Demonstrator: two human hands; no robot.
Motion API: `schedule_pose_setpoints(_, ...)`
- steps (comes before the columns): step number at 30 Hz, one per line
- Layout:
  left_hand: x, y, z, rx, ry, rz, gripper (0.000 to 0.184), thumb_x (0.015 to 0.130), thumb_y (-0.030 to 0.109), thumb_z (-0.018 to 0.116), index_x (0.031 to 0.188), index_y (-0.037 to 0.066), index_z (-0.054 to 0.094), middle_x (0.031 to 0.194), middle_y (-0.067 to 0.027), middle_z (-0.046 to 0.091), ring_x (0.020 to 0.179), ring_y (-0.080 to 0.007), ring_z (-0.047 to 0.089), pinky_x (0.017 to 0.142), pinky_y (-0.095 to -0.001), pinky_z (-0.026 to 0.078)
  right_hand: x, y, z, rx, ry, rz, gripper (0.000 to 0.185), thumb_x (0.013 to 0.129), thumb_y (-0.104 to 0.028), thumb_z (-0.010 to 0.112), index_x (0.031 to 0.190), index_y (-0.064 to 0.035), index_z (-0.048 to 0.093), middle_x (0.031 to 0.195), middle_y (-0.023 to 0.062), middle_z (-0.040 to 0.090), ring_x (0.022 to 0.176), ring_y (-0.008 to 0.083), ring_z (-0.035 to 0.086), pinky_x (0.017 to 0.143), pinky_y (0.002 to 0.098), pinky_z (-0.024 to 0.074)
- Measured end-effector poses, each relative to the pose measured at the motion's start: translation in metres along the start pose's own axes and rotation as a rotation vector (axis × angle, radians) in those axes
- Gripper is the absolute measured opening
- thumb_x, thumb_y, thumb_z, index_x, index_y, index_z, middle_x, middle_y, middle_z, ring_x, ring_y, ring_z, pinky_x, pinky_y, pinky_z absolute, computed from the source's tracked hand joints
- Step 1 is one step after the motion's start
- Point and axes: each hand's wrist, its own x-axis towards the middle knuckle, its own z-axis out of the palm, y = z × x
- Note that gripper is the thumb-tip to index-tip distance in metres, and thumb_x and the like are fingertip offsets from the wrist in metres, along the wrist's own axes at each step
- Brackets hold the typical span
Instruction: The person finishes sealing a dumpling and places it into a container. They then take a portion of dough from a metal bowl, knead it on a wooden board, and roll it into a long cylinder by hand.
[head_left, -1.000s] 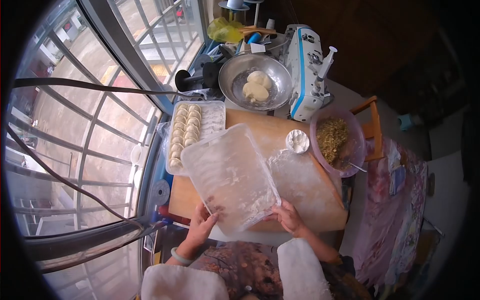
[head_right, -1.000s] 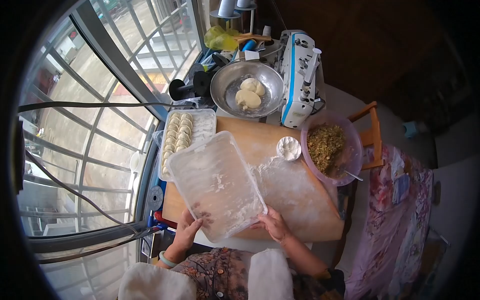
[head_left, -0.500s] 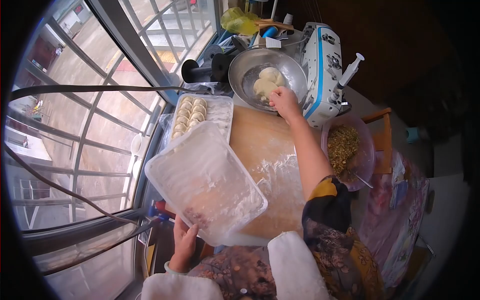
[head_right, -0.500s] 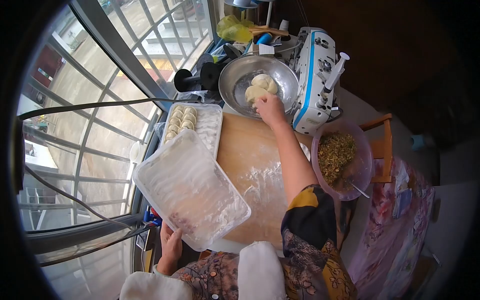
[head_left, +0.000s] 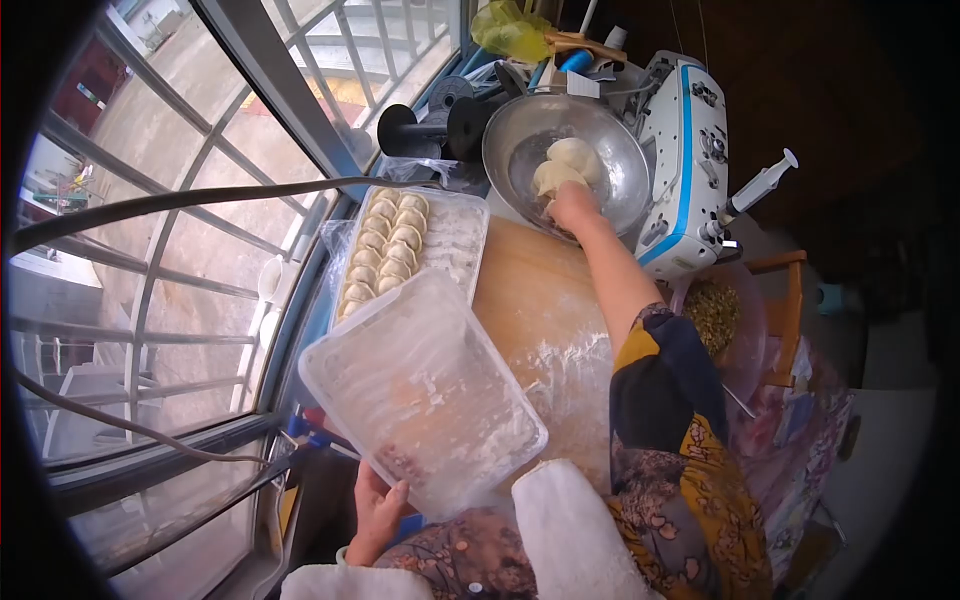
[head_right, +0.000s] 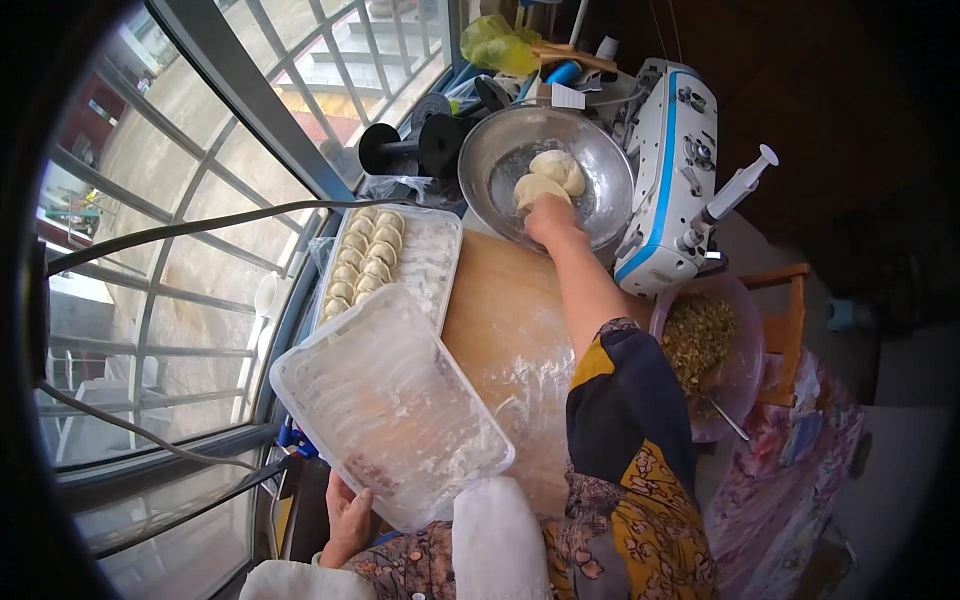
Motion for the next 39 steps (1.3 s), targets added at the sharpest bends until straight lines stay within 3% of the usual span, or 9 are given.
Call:
schedule_pose_setpoints(7,0.004,0.007,0.004,-0.014,-0.013,-0.010,0.066,0.087,0.025,0.073,0.139,-0.001,0.040,0.120,-0.0116,0.059,0.109,-0.0217,0.060,0.097,-0.0376,0.048,0.026,0.037,0.015,0.161,0.131,0.182,0.041,0.077,-0.039,0.075,0.094,-0.0018,0.075,0.095,0.0210,0.073,0.093,0.0368,0.069,0.087,0.0425,0.0533)
schedule_pose_setpoints(10,0.004,0.007,0.001,0.002,-0.027,-0.028,0.067,0.087,0.027,0.073,0.139,-0.001,0.040,0.121,-0.0117,0.059,0.110,-0.0220,0.060,0.098,-0.0378,0.047,0.016,0.024,0.017,0.058,0.440,0.221,0.050,0.075,-0.044,0.079,0.099,0.0000,0.074,0.097,0.0205,0.073,0.094,0.0365,0.070,0.087,0.0438,0.0531)
schedule_pose_setpoints(13,0.004,0.009,0.002,-0.003,-0.026,-0.015,0.068,0.087,0.027,0.073,0.139,-0.002,0.040,0.122,-0.0119,0.059,0.111,-0.0221,0.059,0.098,-0.0378,0.047,0.022,0.035,0.020,0.191,0.334,0.264,0.058,0.075,-0.046,0.080,0.106,0.0024,0.072,0.102,0.0224,0.072,0.094,0.0383,0.070,0.085,0.0441,0.0532)
schedule_pose_setpoints(16,0.005,0.008,0.000,0.003,-0.011,-0.005,0.068,0.088,0.026,0.072,0.140,-0.002,0.039,0.122,-0.0120,0.059,0.111,-0.0221,0.059,0.098,-0.0379,0.047,0.040,0.048,0.013,0.233,0.048,0.248,0.065,0.072,-0.043,0.084,0.110,0.0076,0.069,0.103,0.0244,0.072,0.092,0.0361,0.071,0.081,0.0410,0.0544)
schedule_pose_setpoints(22,0.007,0.000,-0.004,-0.026,-0.015,-0.039,0.067,0.087,0.023,0.072,0.140,-0.002,0.039,0.122,-0.0119,0.059,0.111,-0.0223,0.060,0.098,-0.0384,0.048,0.042,0.051,0.017,0.450,0.059,0.335,0.062,0.066,-0.030,0.088,0.104,0.0140,0.068,0.096,0.0214,0.072,0.080,0.0253,0.071,0.066,0.0359,0.0540)
schedule_pose_setpoints(25,0.007,-0.001,-0.005,-0.051,-0.024,-0.051,0.066,0.088,0.022,0.071,0.140,-0.002,0.040,0.122,-0.0119,0.059,0.111,-0.0222,0.060,0.098,-0.0388,0.048,0.053,0.063,0.030,0.588,0.003,0.386,0.059,0.066,-0.028,0.086,0.105,0.0134,0.068,0.097,0.0216,0.072,0.078,0.0260,0.071,0.066,0.0358,0.0540)
schedule_pose_setpoints(34,0.007,-0.003,-0.001,-0.040,-0.032,-0.068,0.072,0.084,0.027,0.077,0.140,0.000,0.040,0.118,-0.0130,0.061,0.107,-0.0233,0.063,0.095,-0.0403,0.051,0.050,0.051,0.034,0.418,0.032,0.192,0.074,0.062,-0.045,0.087,0.109,0.0092,0.068,0.106,0.0258,0.070,0.101,0.0332,0.069,0.087,0.0375,0.0522)
schedule_pose_setpoints(37,0.007,-0.006,-0.001,-0.037,-0.035,-0.069,0.074,0.083,0.029,0.079,0.140,0.002,0.040,0.117,-0.0135,0.061,0.105,-0.0241,0.064,0.093,-0.0413,0.053,0.024,0.027,0.034,-0.021,0.295,0.140,0.076,0.061,-0.049,0.088,0.108,0.0075,0.069,0.109,0.0277,0.069,0.103,0.0361,0.068,0.089,0.0395,0.0525)
schedule_pose_setpoints(39,0.007,-0.004,-0.001,-0.041,-0.044,-0.068,0.072,0.085,0.028,0.078,0.140,0.001,0.040,0.117,-0.0127,0.061,0.106,-0.0232,0.063,0.094,-0.0401,0.052,0.024,0.023,0.020,0.025,0.163,0.122,0.076,0.061,-0.050,0.088,0.107,0.0072,0.068,0.110,0.0277,0.069,0.104,0.0366,0.068,0.090,0.0403,0.0527)
